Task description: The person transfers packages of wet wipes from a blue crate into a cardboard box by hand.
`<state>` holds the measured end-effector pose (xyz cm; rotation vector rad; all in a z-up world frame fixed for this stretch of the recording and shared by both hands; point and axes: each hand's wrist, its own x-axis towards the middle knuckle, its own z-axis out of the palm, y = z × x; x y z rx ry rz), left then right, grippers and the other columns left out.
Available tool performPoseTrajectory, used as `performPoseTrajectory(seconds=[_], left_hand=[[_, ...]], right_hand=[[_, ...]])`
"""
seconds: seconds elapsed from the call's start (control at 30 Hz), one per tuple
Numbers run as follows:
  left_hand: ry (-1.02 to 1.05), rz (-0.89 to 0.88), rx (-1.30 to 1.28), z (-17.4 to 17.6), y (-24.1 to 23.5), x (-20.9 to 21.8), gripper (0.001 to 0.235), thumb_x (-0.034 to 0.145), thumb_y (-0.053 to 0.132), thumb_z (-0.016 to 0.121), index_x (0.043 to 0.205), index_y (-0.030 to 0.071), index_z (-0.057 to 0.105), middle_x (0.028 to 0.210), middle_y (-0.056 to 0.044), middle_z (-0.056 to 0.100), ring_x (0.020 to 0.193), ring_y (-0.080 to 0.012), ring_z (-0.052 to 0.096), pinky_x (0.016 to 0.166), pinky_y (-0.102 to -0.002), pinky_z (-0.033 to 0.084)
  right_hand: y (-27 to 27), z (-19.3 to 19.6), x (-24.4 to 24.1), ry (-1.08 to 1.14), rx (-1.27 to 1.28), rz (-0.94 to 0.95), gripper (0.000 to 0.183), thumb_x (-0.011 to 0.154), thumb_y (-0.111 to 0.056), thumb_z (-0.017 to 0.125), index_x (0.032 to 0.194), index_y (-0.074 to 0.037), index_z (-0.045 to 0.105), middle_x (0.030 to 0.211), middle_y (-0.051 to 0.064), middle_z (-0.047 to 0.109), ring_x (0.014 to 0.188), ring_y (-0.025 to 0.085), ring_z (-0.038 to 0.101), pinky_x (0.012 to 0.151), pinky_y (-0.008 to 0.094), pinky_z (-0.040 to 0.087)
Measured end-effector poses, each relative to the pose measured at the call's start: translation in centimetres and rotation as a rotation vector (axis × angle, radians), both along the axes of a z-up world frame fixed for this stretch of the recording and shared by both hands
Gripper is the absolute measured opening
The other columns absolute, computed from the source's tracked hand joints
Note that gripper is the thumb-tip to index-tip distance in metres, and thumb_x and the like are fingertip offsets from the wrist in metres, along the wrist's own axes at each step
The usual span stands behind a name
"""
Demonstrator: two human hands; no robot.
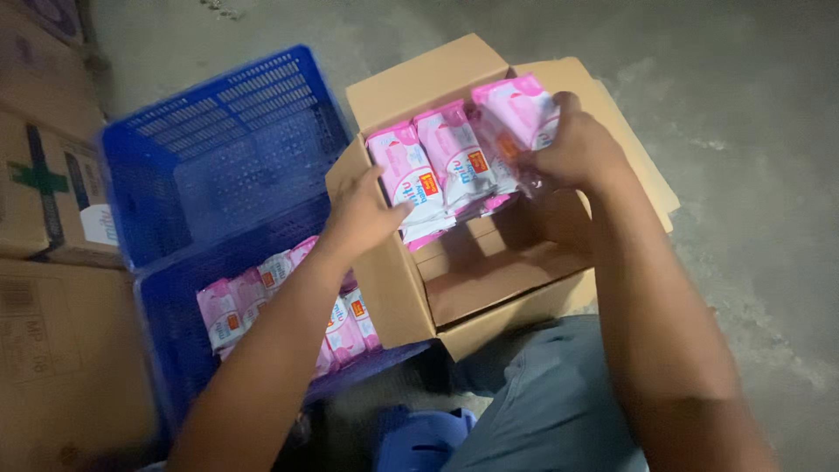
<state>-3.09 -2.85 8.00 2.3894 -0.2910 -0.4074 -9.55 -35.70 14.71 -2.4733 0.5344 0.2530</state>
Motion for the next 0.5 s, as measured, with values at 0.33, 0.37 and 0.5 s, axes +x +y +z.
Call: performPoseTrajectory(seconds=[0.33,0.37,0.5], left_hand=[[0.245,-0.022,0.124,-3.3,1.4,-3.3,0.111,0.090,0.035,0.081,0.179,0.013,0.017,0.162,-0.030,0.044,0.156,-0.0501,0.043,0.129,-0.056,0.040],[0.256,-0.016,0.101,-3.4,1.5,-3.3,0.111,0.091,0.034,0.080,0.179,0.014,0.016,0.160,-0.029,0.046,0.156,-0.0491,0.043,0.129,-0.055,0.041],[0.162,-0.007,0.113,-5.2,1.7,-3.3,0.096,0.086,0.034,0.080,0.170,0.008,0.039,0.151,-0.027,0.055,0.146,-0.0473,0.055,0.123,-0.053,0.048]], right_hand=[[2.5,-9.6,3.8,-0.236,-0.448,-0.032,0.080,0.073,-0.064,0.093,0.132,-0.018,0.062,0.119,0.022,0.057,0.114,0.050,0.062,0.086,0.055,0.058],[3.2,-10.4,4.0,-0.372,-0.586,-0.018,0.074,0.074,-0.065,0.093,0.124,-0.016,0.070,0.112,0.018,0.056,0.107,0.044,0.062,0.080,0.050,0.058],[4.1,-12.1,4.3,-0.462,-0.630,0.025,0.070,0.080,-0.058,0.093,0.129,-0.014,0.068,0.119,0.019,0.058,0.112,0.044,0.059,0.087,0.052,0.051]])
